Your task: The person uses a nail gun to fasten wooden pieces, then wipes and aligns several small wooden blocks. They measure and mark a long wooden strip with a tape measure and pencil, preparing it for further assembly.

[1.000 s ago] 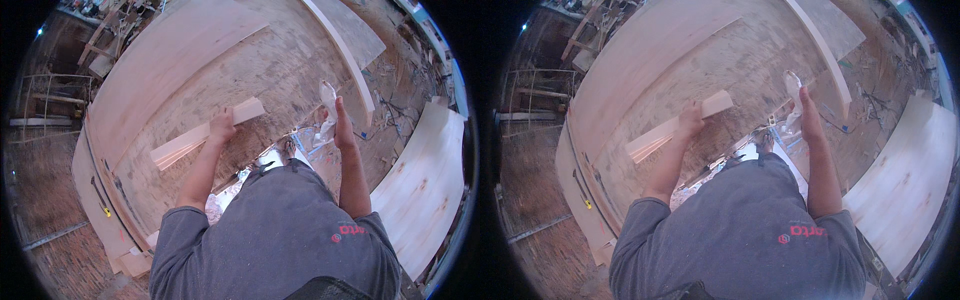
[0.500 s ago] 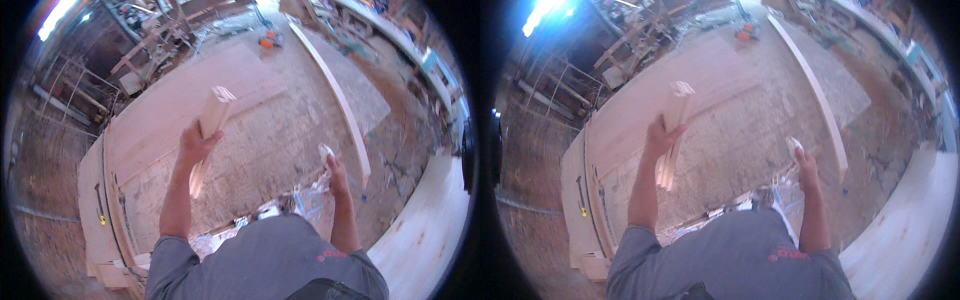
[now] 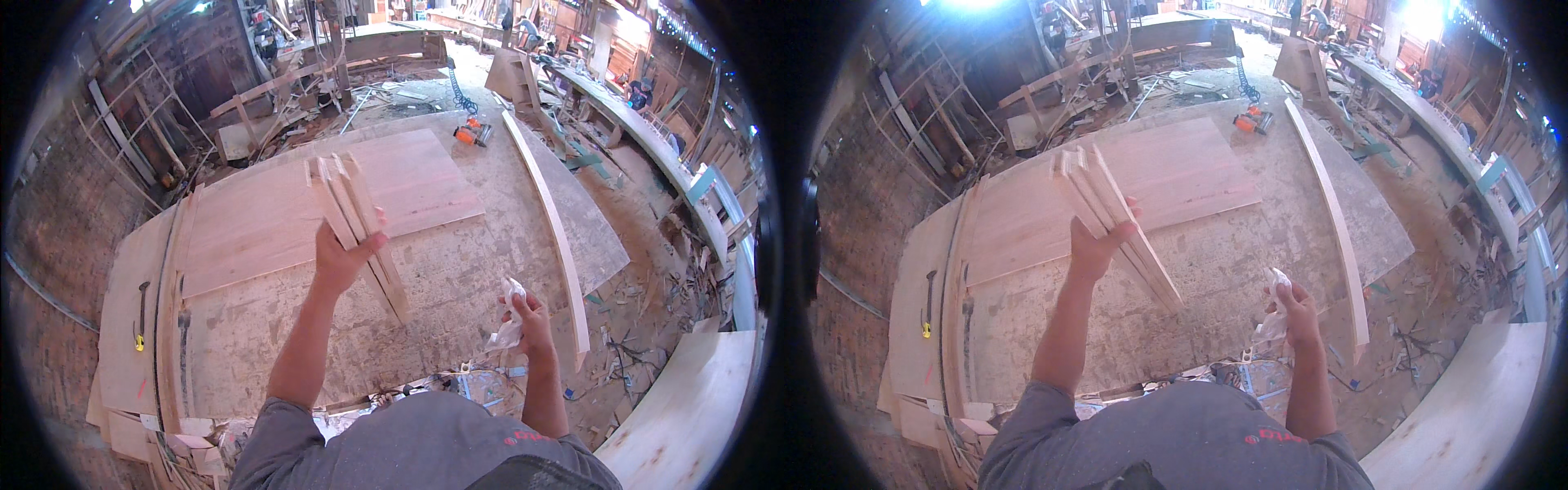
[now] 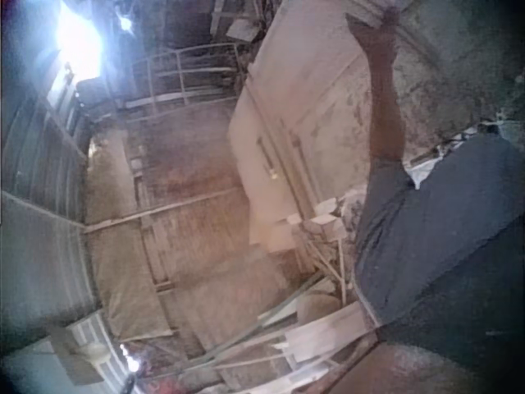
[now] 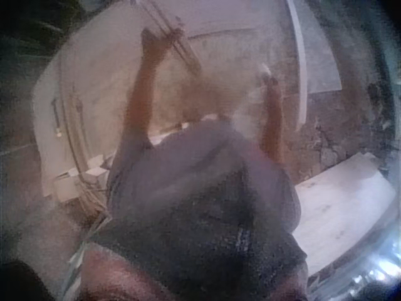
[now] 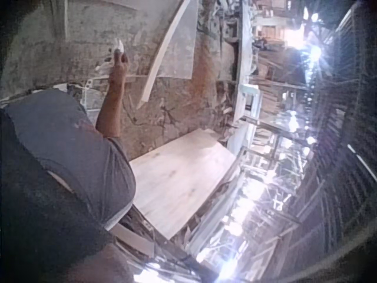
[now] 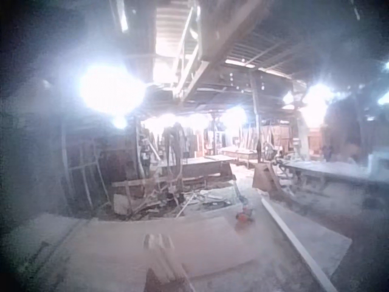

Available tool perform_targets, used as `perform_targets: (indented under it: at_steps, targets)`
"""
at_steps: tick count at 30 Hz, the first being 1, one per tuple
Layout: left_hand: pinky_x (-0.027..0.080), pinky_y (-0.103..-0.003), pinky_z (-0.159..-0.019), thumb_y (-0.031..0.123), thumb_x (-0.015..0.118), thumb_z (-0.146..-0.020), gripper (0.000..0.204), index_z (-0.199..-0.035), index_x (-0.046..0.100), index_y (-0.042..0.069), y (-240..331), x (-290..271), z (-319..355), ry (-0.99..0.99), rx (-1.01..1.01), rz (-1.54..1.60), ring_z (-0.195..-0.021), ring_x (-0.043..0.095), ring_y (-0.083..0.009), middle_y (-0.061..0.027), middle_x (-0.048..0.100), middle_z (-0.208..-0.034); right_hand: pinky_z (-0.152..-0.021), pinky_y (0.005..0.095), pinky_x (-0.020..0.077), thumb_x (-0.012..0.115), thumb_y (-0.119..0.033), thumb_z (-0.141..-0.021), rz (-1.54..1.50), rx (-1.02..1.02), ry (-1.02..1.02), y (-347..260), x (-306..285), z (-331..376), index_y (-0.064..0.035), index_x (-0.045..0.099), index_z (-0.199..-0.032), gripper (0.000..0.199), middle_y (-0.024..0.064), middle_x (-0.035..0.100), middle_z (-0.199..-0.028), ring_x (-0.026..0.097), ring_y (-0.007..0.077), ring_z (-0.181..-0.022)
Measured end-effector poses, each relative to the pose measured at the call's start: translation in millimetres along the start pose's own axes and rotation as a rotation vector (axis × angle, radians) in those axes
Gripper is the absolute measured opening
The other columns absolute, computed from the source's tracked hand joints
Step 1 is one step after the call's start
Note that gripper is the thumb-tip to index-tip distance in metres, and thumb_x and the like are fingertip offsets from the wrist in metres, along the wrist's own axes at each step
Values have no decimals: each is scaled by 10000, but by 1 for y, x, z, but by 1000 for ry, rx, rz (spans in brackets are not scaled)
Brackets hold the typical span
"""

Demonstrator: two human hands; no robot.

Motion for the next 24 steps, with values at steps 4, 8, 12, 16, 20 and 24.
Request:
perform_targets:
  at_steps: [4, 8, 12, 16, 20, 24]
  targets:
    - [583, -337, -901, 23, 861, -797, 508, -1235, 603, 8, -17, 7, 3, -70, 0, 89, -1033, 703, -172, -76, 719, -1119, -612, 274, 522, 707, -281, -979, -28, -41, -35, -8, 5, 5, -40, 657, -1316, 417, 97, 744, -1086, 630, 116, -721]
    - [578, -333, -882, 41, 874, -783, 554, -1250, 578, 11, -31, 12, 5, -136, -66, 79, -997, 686, -146, -52, 703, -1069, -621, 279, 525, 706, -285, -979, -128, -6, 18, -12, 4, 10, -41, 669, -1288, 396, 99, 743, -1095, 628, 119, -718]
    - [573, -324, -867, 52, 869, -790, 600, -1294, 547, 10, -31, 20, 5, -140, -24, 92, -969, 677, -136, -47, 685, -1081, -635, 284, 519, 690, -310, -993, -112, -94, 18, -45, 8, 11, -42, 676, -1220, 351, 76, 718, -991, 625, 130, -717]
    - [565, -318, -866, 51, 857, -801, 675, -1374, 501, 18, -35, 27, 7, -146, -40, 130, -980, 669, -138, -55, 670, -1130, -650, 290, 504, 663, -308, -1011, -84, -207, -30, -102, 29, 12, -56, 643, -1230, 334, 67, 680, -923, 622, 145, -718]
    - [585, -359, -875, 20, 778, -833, 394, -1200, 637, 9, -29, 30, 11, -131, 32, 189, -1011, 711, -192, -88, 714, -1109, -649, 265, 497, 629, -268, -1025, 49, -301, -75, -169, 59, 25, -50, 622, -1283, 338, 70, 717, -980, 608, 109, -720]
    - [563, -345, -893, 73, 847, -805, 626, -1341, 529, 12, -24, 35, 16, -161, 42, 142, -1031, 675, -174, -79, 677, -1150, -633, 259, 492, 635, -262, -1019, 258, -393, -163, -222, 93, 38, -52, 579, -1356, 401, 100, 739, -1039, 598, 91, -706]
Point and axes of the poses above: each hand's wrist, its own z-axis away from the middle knuckle, its own x-axis out of the palm, y = z × x, the point moved 8 cm from there along -z, towards the middle knuckle
